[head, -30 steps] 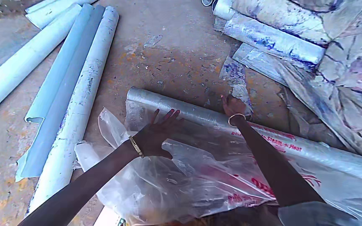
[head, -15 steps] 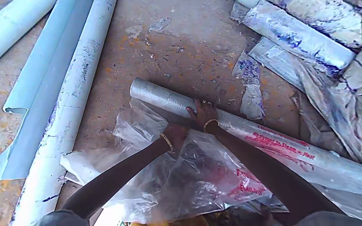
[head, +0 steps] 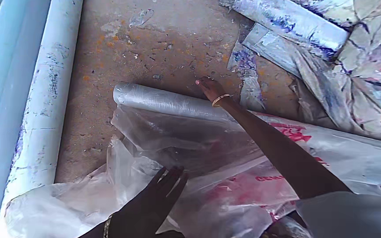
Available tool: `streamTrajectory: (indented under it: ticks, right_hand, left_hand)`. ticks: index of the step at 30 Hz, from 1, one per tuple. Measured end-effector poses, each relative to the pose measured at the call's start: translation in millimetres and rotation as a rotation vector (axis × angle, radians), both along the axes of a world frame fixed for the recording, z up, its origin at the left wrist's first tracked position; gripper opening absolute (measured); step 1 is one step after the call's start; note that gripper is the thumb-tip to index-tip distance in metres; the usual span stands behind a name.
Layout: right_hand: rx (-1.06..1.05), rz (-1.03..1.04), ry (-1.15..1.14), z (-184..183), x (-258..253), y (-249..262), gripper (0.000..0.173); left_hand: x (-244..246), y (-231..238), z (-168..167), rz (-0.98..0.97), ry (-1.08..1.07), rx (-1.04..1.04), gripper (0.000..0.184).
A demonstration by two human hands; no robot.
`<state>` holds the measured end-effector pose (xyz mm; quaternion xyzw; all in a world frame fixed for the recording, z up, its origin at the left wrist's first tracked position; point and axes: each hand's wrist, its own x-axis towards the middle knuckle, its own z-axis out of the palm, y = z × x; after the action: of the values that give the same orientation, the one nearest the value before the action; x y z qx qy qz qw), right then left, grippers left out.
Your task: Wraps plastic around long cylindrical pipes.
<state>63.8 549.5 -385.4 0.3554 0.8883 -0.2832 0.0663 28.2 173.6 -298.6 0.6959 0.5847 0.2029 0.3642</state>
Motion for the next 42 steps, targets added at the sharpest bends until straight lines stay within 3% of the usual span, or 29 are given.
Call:
streamTrajectory:
  ticks: [1,4,6,7,9,11,14,17,19,22,24,26,31,33,38,42]
  right_hand:
    - [-0.032,0.011,0.096,13,20,-5,0.057]
    - [0.050,0.098,0.207,56,103,-30,0.061]
    - [0.050,0.115,0.083,67,163,-55,0.076]
    - [-0.003,0.098,-0.073,68,185,-66,0.090]
    - [-0.112,0.043,-0.351,54,218,-90,0.109]
    - [-0.133,-0.051,-0.424,28,240,-114,0.103]
    - [0.120,-0.225,-0.193,-23,267,-145,0.074]
    - [0.585,-0.317,0.232,-60,272,-147,0.042]
    - [0.714,-0.251,0.324,-62,256,-139,0.042]
    - [0.556,-0.135,0.296,-56,230,-127,0.044]
    - [0.632,-0.149,0.388,-65,213,-113,0.023]
    - [0.699,-0.190,0.454,-71,201,-103,0.014]
    - [0.471,-0.253,0.364,-55,224,-118,0.024]
    - [0.435,-0.264,0.304,-46,231,-129,0.025]
    - [0.446,-0.246,0.225,-45,255,-188,0.020]
    - [0.099,-0.228,0.316,-12,276,-190,0.026]
  left_hand:
    - [-4,-4,14,0.006,-0.046,0.047,0.093]
    - [-22,20,45,0.089,0.120,0.342,0.071]
    - [-18,71,46,0.227,0.112,0.414,0.055]
    - [-12,105,37,0.236,0.087,0.339,0.052]
    - [15,179,5,0.165,0.069,-0.006,0.057]
    - [58,235,-39,0.103,0.192,-0.272,0.063]
    - [117,267,-74,0.226,0.414,-0.362,0.073]
    - [117,290,-64,0.298,0.381,-0.401,0.062]
    - [102,307,-44,0.230,0.238,-0.454,0.062]
    - [105,319,-45,0.147,0.261,-0.399,0.063]
    - [116,322,-58,0.207,0.363,-0.458,0.064]
    - [128,322,-71,0.302,0.483,-0.498,0.068]
    - [118,351,-102,0.391,0.557,-0.353,0.068]
    - [122,356,-99,0.431,0.602,-0.290,0.071]
    - [110,376,-86,0.412,0.536,-0.392,0.078]
    - [113,375,-82,0.416,0.519,-0.378,0.081]
